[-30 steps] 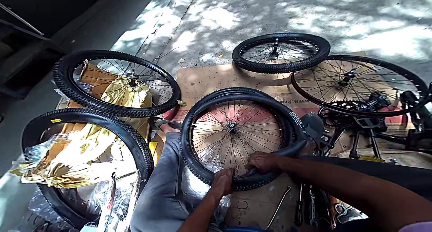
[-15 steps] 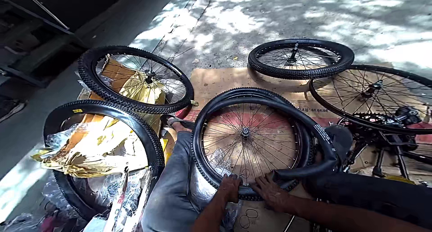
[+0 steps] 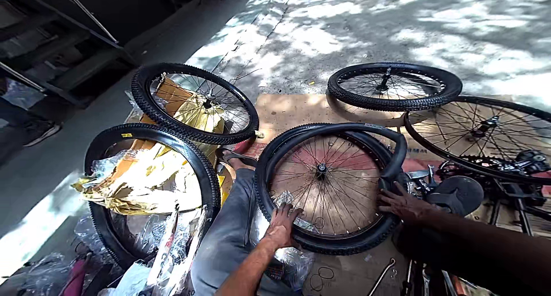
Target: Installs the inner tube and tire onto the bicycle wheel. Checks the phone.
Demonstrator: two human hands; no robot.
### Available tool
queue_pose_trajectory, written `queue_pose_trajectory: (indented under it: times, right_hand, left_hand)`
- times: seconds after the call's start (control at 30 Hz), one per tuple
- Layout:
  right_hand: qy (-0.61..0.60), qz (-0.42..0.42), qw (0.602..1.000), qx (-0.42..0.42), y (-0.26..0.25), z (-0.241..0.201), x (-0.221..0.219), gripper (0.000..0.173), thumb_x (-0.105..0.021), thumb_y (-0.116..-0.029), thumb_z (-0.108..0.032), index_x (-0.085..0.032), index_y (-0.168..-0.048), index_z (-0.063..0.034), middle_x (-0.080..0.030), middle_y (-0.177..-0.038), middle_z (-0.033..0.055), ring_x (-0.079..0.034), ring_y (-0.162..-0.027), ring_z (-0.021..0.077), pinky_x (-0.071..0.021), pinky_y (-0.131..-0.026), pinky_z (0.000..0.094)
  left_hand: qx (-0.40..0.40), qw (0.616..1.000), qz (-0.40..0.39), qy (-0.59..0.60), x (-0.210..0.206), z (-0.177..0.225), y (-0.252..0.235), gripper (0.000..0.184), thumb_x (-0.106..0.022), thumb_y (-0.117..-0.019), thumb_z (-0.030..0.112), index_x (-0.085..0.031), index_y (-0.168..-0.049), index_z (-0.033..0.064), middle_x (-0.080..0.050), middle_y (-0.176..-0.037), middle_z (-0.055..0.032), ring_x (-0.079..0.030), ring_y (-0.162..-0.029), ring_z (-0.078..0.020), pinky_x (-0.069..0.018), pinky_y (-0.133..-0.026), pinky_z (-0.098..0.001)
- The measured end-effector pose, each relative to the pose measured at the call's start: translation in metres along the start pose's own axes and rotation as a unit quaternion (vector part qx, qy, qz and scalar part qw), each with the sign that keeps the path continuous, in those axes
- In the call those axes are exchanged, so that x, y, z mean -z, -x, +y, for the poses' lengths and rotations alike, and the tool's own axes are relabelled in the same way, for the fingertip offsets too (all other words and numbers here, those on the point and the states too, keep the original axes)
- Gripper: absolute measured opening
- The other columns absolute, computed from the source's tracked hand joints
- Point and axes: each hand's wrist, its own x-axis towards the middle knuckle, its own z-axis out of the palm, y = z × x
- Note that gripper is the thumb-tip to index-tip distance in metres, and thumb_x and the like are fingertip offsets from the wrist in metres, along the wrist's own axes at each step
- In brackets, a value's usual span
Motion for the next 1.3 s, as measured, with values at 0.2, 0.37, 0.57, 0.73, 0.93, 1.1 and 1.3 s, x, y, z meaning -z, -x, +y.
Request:
queue_pose_trajectory:
  times: [0.2,0.37,0.57,0.73,0.93,1.1,1.3]
  right_hand:
    - [-0.137,0.112,0.982,-0.06,-0.021,-0.043,0.012,0.035,-0.062,-0.0983,-0.035,-0.07,-0.129,-0.0182,-0.068,-0.126,0.0143,-0.06,-0.123,0.0372,-0.0386,-0.109,0.0646]
    - [-0.286,0.096,0.952,0.045,-0.038,-0.154,0.0,0.094,-0.075,-0.0848,-0.061,-0.036,-0.159,-0.02,-0.052,-0.146,0.0231,-0.05,-0.134,0.0446,-0.0391,-0.109,0.067]
    - [-0.238,0.13,0.962,-0.032,-0.041,-0.159,-0.004,0.122,-0.087,-0.0637,-0.068,-0.032,-0.16,-0.0179,-0.045,-0.15,0.0276,-0.045,-0.136,0.0479,-0.0374,-0.109,0.0683]
    - [-0.194,0.093,0.976,-0.02,-0.044,-0.145,0.018,0.136,-0.095,-0.0558,-0.058,-0.024,-0.163,-0.0143,-0.04,-0.151,0.0338,-0.043,-0.137,0.0523,-0.0362,-0.108,0.0704]
    - [-0.217,0.081,0.97,0.074,-0.04,-0.123,0.029,0.113,-0.095,-0.0624,-0.043,-0.039,-0.154,-0.0091,-0.051,-0.14,0.0282,-0.051,-0.129,0.0456,-0.045,-0.104,0.0588]
    - [-0.227,0.064,0.964,0.121,-0.034,-0.12,0.04,0.089,-0.092,-0.0677,-0.032,-0.046,-0.141,-0.0109,-0.068,-0.104,0.0201,-0.068,-0.097,0.0391,-0.0529,-0.084,0.0582]
    - [-0.192,0.048,0.972,0.129,-0.032,-0.126,0.023,0.075,-0.088,-0.0781,-0.037,-0.055,-0.136,-0.0022,-0.061,-0.124,0.0248,-0.061,-0.114,0.0428,-0.0513,-0.093,0.058]
  left_hand:
    - [0.107,0.991,0.012,-0.084,0.013,-0.073,0.006,0.107,-0.092,-0.0624,0.025,-0.04,-0.155,0.0092,-0.028,-0.164,-0.0224,-0.019,-0.155,-0.0403,-0.0278,-0.121,-0.0588]
    - [0.034,0.992,-0.018,-0.123,-0.008,-0.06,-0.005,0.081,-0.072,-0.0829,0.008,-0.039,-0.157,0.0111,-0.029,-0.165,-0.0216,-0.021,-0.154,-0.0391,-0.0252,-0.121,-0.0598]
    - [-0.087,0.987,-0.083,-0.109,-0.026,-0.015,-0.011,0.067,-0.073,-0.0855,0.021,-0.051,-0.147,0.0053,-0.05,-0.15,-0.0216,-0.042,-0.143,-0.0393,-0.0282,-0.121,-0.0543]
    - [-0.085,0.993,-0.071,-0.049,-0.018,0.059,-0.01,0.068,-0.075,-0.0795,0.023,-0.054,-0.141,0.0022,-0.056,-0.142,-0.0192,-0.053,-0.133,-0.0373,-0.0459,-0.108,-0.0531]
    - [-0.045,0.998,-0.007,-0.033,0.003,0.075,-0.015,0.106,-0.091,-0.0549,0.023,-0.045,-0.15,0.0111,-0.049,-0.143,-0.0226,-0.054,-0.128,-0.0389,-0.0492,-0.104,-0.0505]
    - [-0.006,0.994,-0.09,-0.058,0.01,0.087,-0.023,0.091,-0.089,-0.0587,0.026,-0.053,-0.141,0.0089,-0.054,-0.139,-0.0209,-0.054,-0.129,-0.039,-0.0497,-0.103,-0.052]
    - [0.001,0.991,-0.118,-0.06,-0.018,0.092,-0.015,0.06,-0.078,-0.0728,0.029,-0.063,-0.127,0.0095,-0.068,-0.122,-0.0173,-0.06,-0.12,-0.038,-0.045,-0.103,-0.0548]
